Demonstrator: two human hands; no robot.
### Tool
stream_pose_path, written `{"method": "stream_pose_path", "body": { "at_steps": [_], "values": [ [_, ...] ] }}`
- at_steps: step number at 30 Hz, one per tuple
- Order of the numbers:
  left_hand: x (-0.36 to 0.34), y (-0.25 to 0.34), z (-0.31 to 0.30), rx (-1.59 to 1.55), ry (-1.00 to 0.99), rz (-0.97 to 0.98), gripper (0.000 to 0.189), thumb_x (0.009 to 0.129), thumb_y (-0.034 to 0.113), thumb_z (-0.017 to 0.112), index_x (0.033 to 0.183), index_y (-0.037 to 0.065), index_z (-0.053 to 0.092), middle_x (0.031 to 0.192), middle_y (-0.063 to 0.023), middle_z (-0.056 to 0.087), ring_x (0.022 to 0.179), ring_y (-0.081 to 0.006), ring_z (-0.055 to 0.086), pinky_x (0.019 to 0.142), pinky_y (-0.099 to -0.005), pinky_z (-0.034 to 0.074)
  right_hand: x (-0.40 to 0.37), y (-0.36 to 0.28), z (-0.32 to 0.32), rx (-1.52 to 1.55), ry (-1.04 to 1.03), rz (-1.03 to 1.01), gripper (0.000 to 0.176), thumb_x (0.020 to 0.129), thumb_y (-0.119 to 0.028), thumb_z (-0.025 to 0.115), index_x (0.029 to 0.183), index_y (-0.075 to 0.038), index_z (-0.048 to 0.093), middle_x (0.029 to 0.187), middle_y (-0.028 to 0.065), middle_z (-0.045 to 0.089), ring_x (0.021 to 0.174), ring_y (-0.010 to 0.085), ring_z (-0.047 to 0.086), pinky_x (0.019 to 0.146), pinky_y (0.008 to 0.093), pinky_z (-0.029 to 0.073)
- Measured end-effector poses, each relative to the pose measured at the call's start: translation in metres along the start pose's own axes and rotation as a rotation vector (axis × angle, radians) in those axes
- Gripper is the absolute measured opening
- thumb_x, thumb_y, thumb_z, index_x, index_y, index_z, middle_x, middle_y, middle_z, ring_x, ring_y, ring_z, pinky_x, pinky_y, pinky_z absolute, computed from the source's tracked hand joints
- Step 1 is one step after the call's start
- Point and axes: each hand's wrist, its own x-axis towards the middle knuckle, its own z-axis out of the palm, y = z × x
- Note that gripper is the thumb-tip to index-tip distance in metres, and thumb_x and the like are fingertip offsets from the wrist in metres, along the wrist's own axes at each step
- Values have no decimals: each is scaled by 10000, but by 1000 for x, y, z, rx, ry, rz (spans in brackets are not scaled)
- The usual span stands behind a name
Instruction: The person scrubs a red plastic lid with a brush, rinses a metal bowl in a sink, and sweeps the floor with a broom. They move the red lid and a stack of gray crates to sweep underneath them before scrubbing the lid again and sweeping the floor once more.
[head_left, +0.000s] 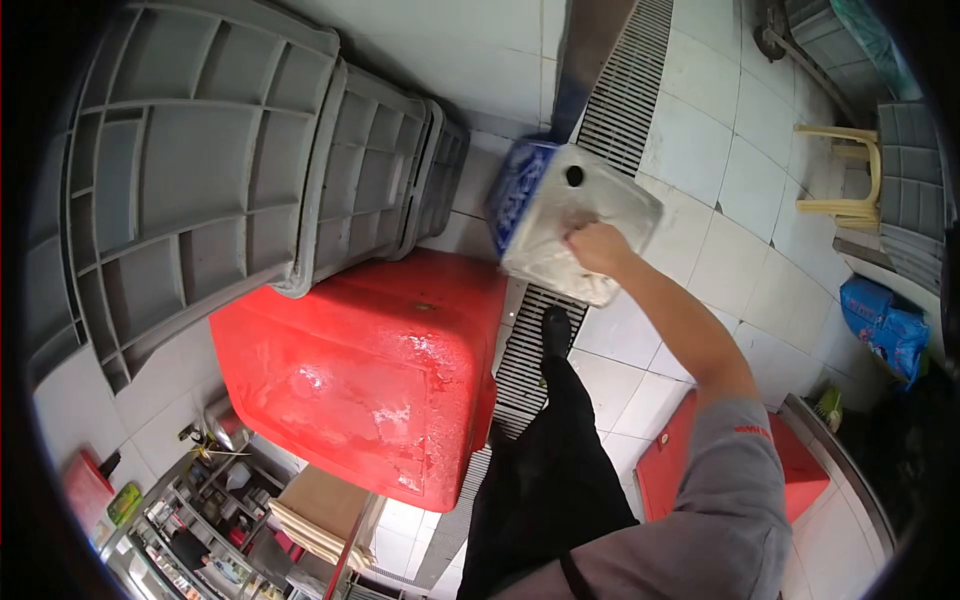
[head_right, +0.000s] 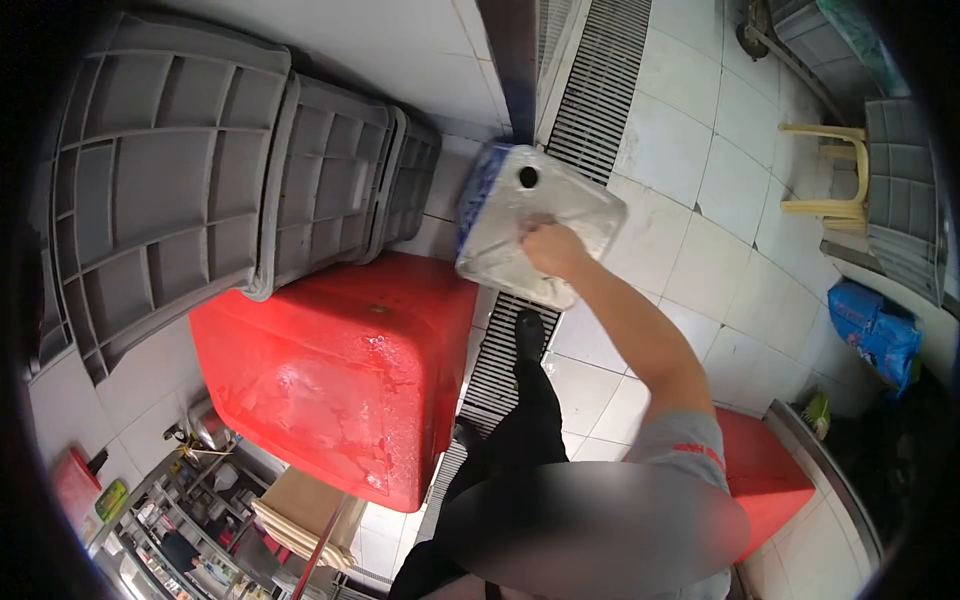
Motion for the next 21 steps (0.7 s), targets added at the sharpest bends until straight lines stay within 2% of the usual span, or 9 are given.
{"method": "stream_pose_path", "body": {
  "at_steps": [2,4,6,10,14,16,17,20,21],
  "values": [
    [0,-1,2,-9,-1,-3,206,831,231,499,888,46,568,534,39,326,470,-78,339,417,-228,285,-28,27,3,-21,149,-12,250,800,-249,453,743,-64,611,744,120,615,732,304,594,643,409,478],
    [0,-3,1,-8,-7,-4,205,831,232,498,887,47,568,534,39,326,470,-78,339,418,-228,286,-48,50,0,24,164,91,255,797,-267,459,728,-68,603,731,119,605,685,304,585,620,408,472],
    [0,-5,4,-4,-16,-6,205,831,232,498,885,47,567,534,39,326,471,-78,339,419,-228,287,-63,87,20,128,518,-19,263,795,-287,493,663,-81,590,629,108,584,581,290,571,540,384,458],
    [-2,-10,3,4,-18,-12,204,831,233,497,881,49,567,534,38,326,472,-79,340,421,-229,288,-95,151,43,163,326,246,227,774,-263,532,667,-71,591,640,107,585,608,298,564,557,375,446],
    [-6,-13,-3,21,-1,-15,203,832,234,496,877,50,566,534,38,325,474,-79,340,424,-229,289,-131,180,71,58,323,201,248,788,-275,520,674,-69,596,686,125,593,663,316,564,622,405,443],
    [-7,-15,-4,29,5,-16,202,832,235,496,876,50,566,534,38,325,474,-80,340,425,-229,289,-145,197,83,-76,313,288,245,791,-269,513,683,-68,600,698,129,600,697,313,570,655,412,440],
    [-9,-16,-5,34,8,-19,202,832,235,496,875,51,565,534,38,325,475,-80,341,425,-229,290,-149,200,84,-54,129,461,209,779,-224,510,697,-55,601,809,142,599,798,306,559,711,408,429],
    [-12,-22,-14,41,34,-27,201,832,236,495,872,52,565,534,38,325,475,-80,341,427,-229,290,-124,170,75,-276,278,594,147,749,-168,524,714,-42,592,931,156,563,890,306,524,755,410,412],
    [-12,-23,-16,40,44,-29,201,832,236,495,871,52,565,534,38,325,476,-80,341,428,-229,291,-102,145,64,-254,462,490,201,695,-153,548,862,-49,589,849,128,540,851,296,501,736,389,412]
  ]
}}
